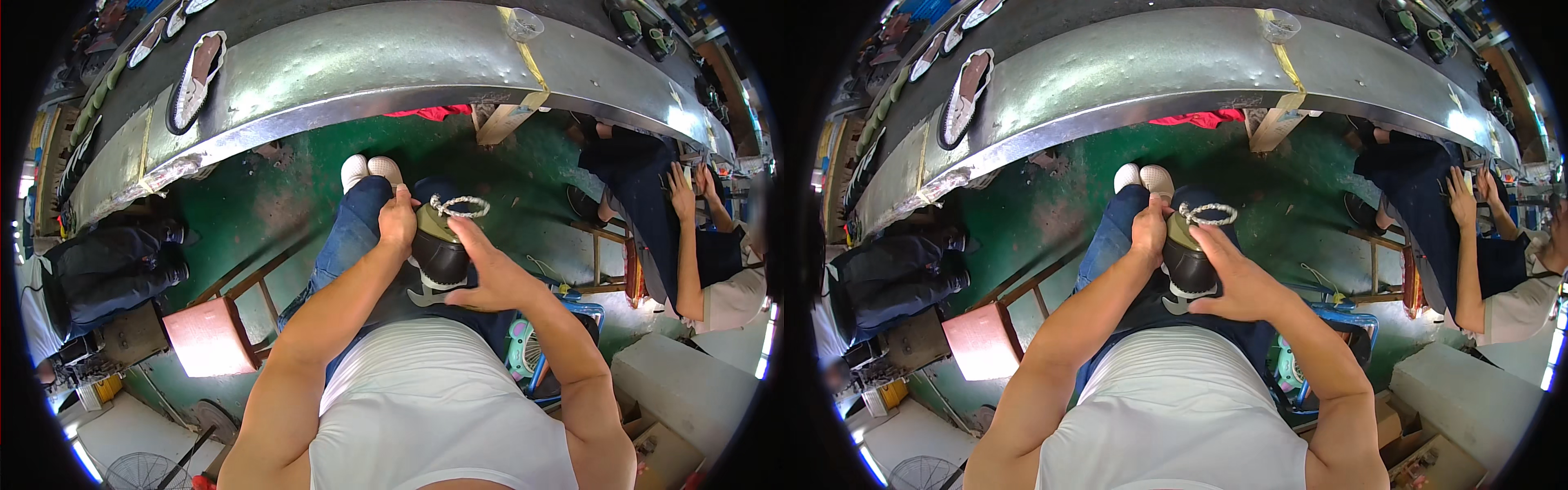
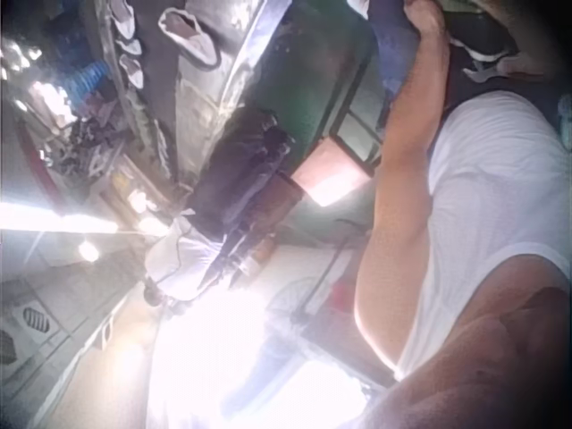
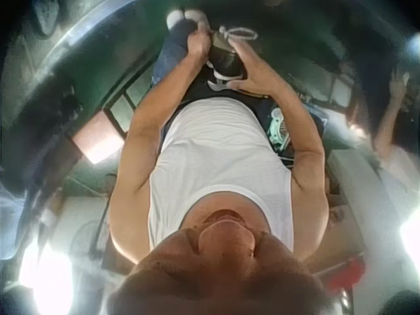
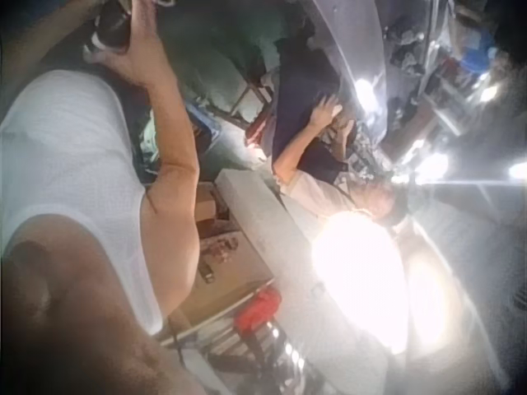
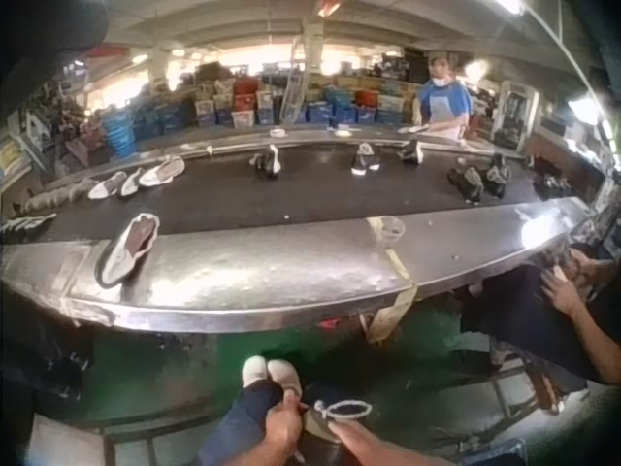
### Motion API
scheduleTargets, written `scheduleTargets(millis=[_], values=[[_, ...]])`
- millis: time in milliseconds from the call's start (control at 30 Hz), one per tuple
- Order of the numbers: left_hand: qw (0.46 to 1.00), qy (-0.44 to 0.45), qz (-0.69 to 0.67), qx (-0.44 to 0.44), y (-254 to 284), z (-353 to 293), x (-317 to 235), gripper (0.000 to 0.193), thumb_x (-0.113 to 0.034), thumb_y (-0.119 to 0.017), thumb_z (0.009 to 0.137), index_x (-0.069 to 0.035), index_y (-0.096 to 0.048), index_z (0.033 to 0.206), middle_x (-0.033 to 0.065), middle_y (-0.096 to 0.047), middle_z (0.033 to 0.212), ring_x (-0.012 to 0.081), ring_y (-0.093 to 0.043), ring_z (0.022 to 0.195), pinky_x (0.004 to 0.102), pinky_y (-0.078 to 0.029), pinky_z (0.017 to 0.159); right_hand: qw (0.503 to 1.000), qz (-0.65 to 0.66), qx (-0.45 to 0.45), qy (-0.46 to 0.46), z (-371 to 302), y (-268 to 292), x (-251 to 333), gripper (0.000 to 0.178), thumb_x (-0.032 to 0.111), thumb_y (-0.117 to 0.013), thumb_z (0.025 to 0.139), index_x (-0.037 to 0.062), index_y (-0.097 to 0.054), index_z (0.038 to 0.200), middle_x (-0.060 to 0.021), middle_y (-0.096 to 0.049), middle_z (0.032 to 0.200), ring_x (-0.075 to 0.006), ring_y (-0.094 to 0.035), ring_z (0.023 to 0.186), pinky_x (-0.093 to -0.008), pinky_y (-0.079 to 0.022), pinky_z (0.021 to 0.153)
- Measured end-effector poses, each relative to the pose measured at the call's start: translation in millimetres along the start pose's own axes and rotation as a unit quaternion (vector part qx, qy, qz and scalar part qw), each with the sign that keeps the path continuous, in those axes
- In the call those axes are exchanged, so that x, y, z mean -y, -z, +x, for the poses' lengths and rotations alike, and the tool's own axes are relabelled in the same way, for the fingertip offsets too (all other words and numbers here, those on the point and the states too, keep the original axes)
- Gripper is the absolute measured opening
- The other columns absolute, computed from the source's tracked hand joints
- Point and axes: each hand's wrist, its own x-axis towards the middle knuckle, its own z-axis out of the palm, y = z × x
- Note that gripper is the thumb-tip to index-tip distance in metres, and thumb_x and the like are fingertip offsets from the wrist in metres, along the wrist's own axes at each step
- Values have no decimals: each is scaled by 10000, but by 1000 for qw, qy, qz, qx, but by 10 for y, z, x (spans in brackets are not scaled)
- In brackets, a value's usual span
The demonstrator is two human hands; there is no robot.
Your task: Manually assemble and trim components of a shoe using hand tools on a production line.
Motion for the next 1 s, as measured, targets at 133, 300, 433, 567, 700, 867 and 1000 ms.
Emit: scheduleTargets(millis=[133,300,433,567,700,867,1000], values=[[1000,0,3,25,41,62,-4,559,-547,-425,1040,-24,-624,1048,102,-630,1040,210,-593,974,377,-491,887,976,-206,-25,65,202,-87,-92,881,281,-874,725,-7,-365,1384,-254,-465,1436,-429,-512,1283,-449,-468,1037],[956,-9,-85,281,363,-242,-271,769,-581,-533,986,16,-408,1454,171,-422,1489,278,-390,1397,416,-321,1145,979,-186,-60,-59,315,148,-145,880,167,-863,682,53,-348,1387,-237,-578,1282,-424,-615,1129,-449,-510,950],[785,-302,501,204,556,-505,-346,1177,-504,-875,688,9,-257,1549,271,-421,1498,361,-406,1418,419,-316,1172,991,-80,-104,-23,631,512,-118,836,161,-872,639,46,-442,1347,-162,-659,1109,-241,-667,989,-377,-541,866],[842,-375,356,156,471,-544,-360,1017,-487,-786,810,-10,-271,1546,269,-524,1401,392,-549,1285,394,-431,1081,985,134,-99,-43,707,507,-25,838,166,-849,746,3,-388,1426,-161,-627,1206,-225,-642,1032,-364,-557,860],[918,-308,179,172,541,-463,-56,768,-500,-607,954,14,-388,1480,275,-542,1359,395,-557,1263,417,-431,1074,985,-110,-127,-37,175,325,-325,719,313,-833,778,-2,-486,1324,-173,-585,1222,-259,-617,1082,-380,-527,875],[890,-314,328,37,559,-349,238,591,-478,-513,1000,40,-595,1273,284,-616,1215,432,-597,1150,462,-442,1042,937,-306,158,-53,-723,-241,-527,621,270,-817,748,13,-558,1251,-196,-575,1206,-384,-563,1147,-443,-489,983],[898,-218,375,75,560,-487,191,449,-353,-455,1003,35,-623,1153,341,-631,1126,488,-592,1100,513,-463,965,917,-376,126,-29,-757,-304,-461,620,163,-788,687,19,-562,1246,-171,-581,1132,-366,-598,1083,-428,-541,867]])
